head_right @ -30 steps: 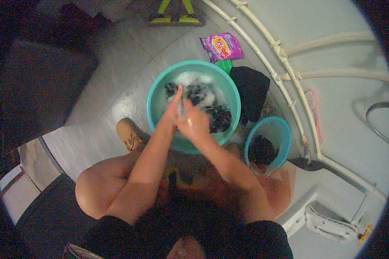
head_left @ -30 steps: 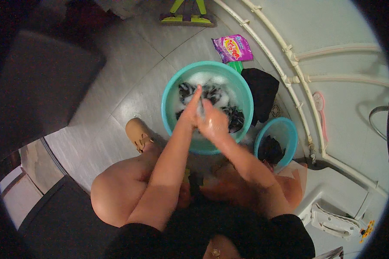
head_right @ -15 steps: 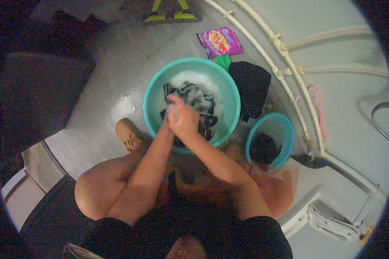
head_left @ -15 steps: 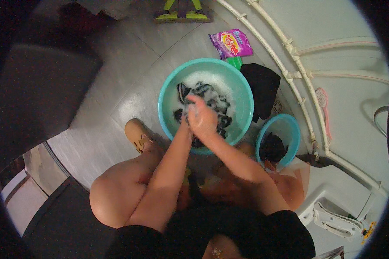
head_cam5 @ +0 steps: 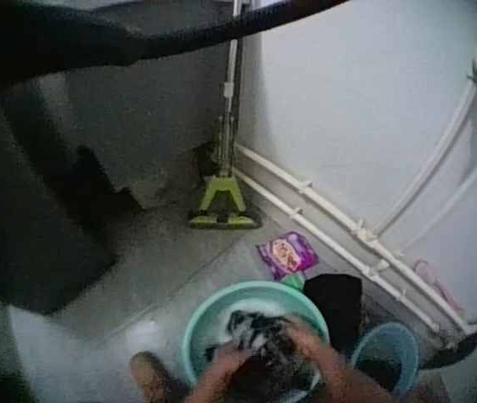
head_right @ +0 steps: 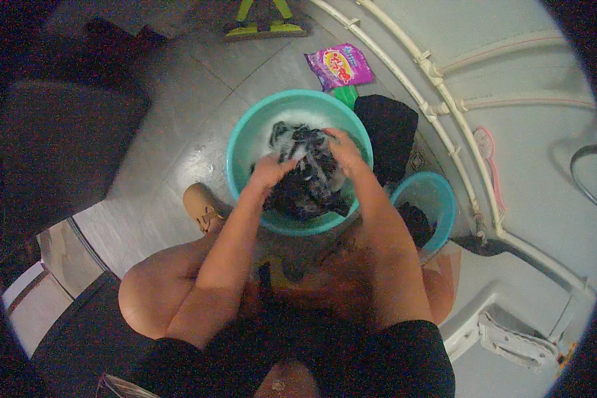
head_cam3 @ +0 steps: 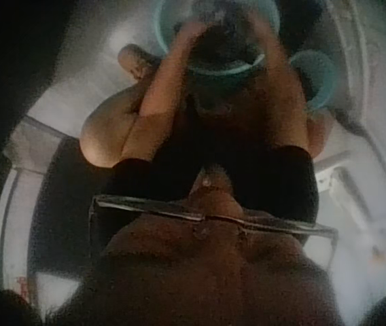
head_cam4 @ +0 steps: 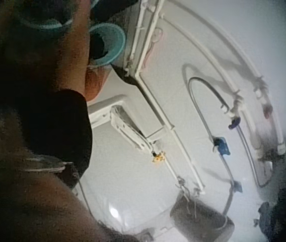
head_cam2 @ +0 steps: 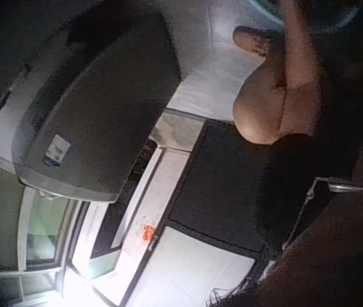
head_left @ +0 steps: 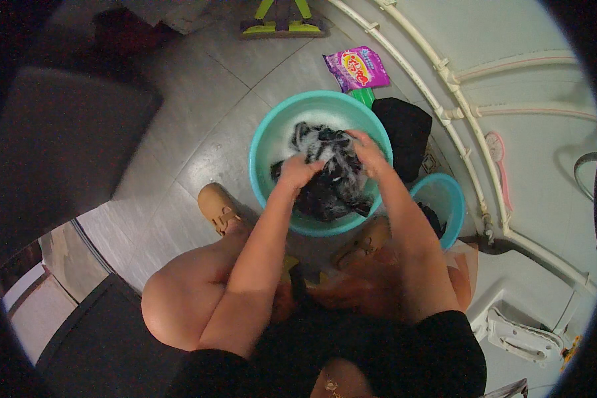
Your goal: The person sits on the floor and hand-washes dark clothing in a turquoise basin filled with soapy water. They repeatedly submerge, agitate, and wring the garments, then transfer them to a second basin.
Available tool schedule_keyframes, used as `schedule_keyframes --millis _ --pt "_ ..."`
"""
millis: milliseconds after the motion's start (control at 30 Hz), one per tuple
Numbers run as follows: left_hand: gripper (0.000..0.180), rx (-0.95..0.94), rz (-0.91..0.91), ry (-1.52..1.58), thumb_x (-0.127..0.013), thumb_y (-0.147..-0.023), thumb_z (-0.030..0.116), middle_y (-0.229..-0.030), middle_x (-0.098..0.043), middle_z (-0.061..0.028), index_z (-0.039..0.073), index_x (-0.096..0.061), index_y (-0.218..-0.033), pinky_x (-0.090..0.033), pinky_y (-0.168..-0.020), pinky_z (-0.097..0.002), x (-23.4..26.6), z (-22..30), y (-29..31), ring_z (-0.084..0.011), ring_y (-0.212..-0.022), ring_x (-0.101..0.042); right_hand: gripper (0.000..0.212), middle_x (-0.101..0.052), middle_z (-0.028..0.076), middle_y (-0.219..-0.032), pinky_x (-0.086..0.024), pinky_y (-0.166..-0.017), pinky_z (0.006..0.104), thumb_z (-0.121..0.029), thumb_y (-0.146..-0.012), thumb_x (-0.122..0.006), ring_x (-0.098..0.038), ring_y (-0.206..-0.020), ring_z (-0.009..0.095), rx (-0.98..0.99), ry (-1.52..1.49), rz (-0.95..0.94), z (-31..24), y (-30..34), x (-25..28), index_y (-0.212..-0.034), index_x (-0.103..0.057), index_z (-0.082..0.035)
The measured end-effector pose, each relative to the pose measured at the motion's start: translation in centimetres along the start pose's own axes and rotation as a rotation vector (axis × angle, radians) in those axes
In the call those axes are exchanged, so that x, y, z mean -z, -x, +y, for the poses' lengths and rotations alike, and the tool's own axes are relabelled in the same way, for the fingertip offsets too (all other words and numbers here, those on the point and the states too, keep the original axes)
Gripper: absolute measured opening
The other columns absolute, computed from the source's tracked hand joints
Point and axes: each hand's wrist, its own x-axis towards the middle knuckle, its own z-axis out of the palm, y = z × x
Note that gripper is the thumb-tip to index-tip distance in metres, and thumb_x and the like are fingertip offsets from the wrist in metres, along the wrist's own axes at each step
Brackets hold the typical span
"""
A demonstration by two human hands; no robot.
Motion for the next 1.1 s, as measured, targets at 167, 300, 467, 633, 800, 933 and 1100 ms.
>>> schedule_keyframes --millis 167,300,467,633,800,933,1100 --pt "0.047 -0.019 0.433 0.112 -0.059 -0.089 0.041 -0.096 -0.068 -0.0198 0.0 -0.063 -0.112 -0.051 -0.081 -0.0387 0.5 -1.3 -1.1 -0.0337 -0.09 -0.065 0.028 -0.064 0.01 -0.101 -0.045 -0.086 0.0362 -0.022 -0.089 -0.06 -0.059 -0.097 0.023 0.409 0.332 0.17 -5.5 2.5 -2.2 -0.114 -0.06 -0.008" --pt "0.062 0.356 -0.189 1.0 -0.04 -0.092 0.063 -0.102 -0.068 -0.0114 0.012 -0.057 -0.122 -0.053 -0.078 -0.0414 -1.5 1.6 -0.3 -0.027 -0.092 -0.065 0.037 -0.066 0.023 -0.092 -0.048 -0.075 0.0525 -0.03 -0.091 -0.054 -0.063 -0.084 0.044 0.463 0.698 0.45 -6.6 7.8 -7.7 -0.121 -0.05 -0.009" --pt "0.05 0.327 -0.421 1.266 -0.053 -0.093 0.047 -0.111 -0.066 -0.0101 0.008 -0.057 -0.124 -0.049 -0.093 -0.0405 -0.1 -0.6 -1.6 -0.0246 -0.101 -0.062 0.038 -0.064 0.019 -0.071 -0.048 -0.057 0.0506 -0.03 -0.091 -0.051 -0.062 -0.062 0.04 0.575 0.836 0.104 -5.9 14.1 -14.5 -0.123 -0.049 -0.01" --pt "0.041 0.013 -0.041 0.379 -0.056 -0.09 0.036 -0.103 -0.066 -0.0136 0.002 -0.063 -0.112 -0.049 -0.077 -0.0414 -3.7 -5.5 -3.2 -0.0246 -0.089 -0.06 0.027 -0.068 0.013 -0.092 -0.051 -0.07 0.0478 -0.025 -0.092 -0.049 -0.065 -0.081 0.038 0.641 0.86 0.162 -3.2 7.7 -10.8 -0.114 -0.061 -0.017" --pt "0.038 -0.118 0.043 -0.027 -0.054 -0.088 0.038 -0.087 -0.063 -0.0098 0.004 -0.063 -0.104 -0.05 -0.071 -0.0415 -3.8 -5.1 -2.2 -0.0244 -0.082 -0.061 0.03 -0.067 0.02 -0.093 -0.05 -0.077 0.0457 -0.025 -0.092 -0.049 -0.064 -0.085 0.039 0.477 0.56 0.419 -4.5 4.7 -10.7 -0.119 -0.059 -0.014" --pt "0.037 -0.138 0.117 -0.172 -0.057 -0.085 0.036 -0.09 -0.066 -0.0099 0.003 -0.063 -0.102 -0.053 -0.071 -0.0391 -1.2 -2.0 0.4 -0.0255 -0.083 -0.064 0.029 -0.067 0.017 -0.094 -0.051 -0.077 0.0424 -0.025 -0.09 -0.053 -0.064 -0.086 0.038 0.655 0.547 0.177 -4.5 10.2 -15.7 -0.115 -0.061 -0.014" --pt "0.05 -0.02 0.214 -0.048 -0.065 -0.076 0.031 -0.104 -0.063 -0.026 -0.003 -0.058 -0.112 -0.05 -0.082 -0.0482 -3.8 -0.2 1.3 -0.0421 -0.096 -0.061 0.038 -0.065 0.02 -0.092 -0.048 -0.078 0.0502 -0.038 -0.09 -0.056 -0.062 -0.087 0.043 0.414 0.782 0.335 0.9 0.1 -5.7 -0.11 -0.061 -0.007"
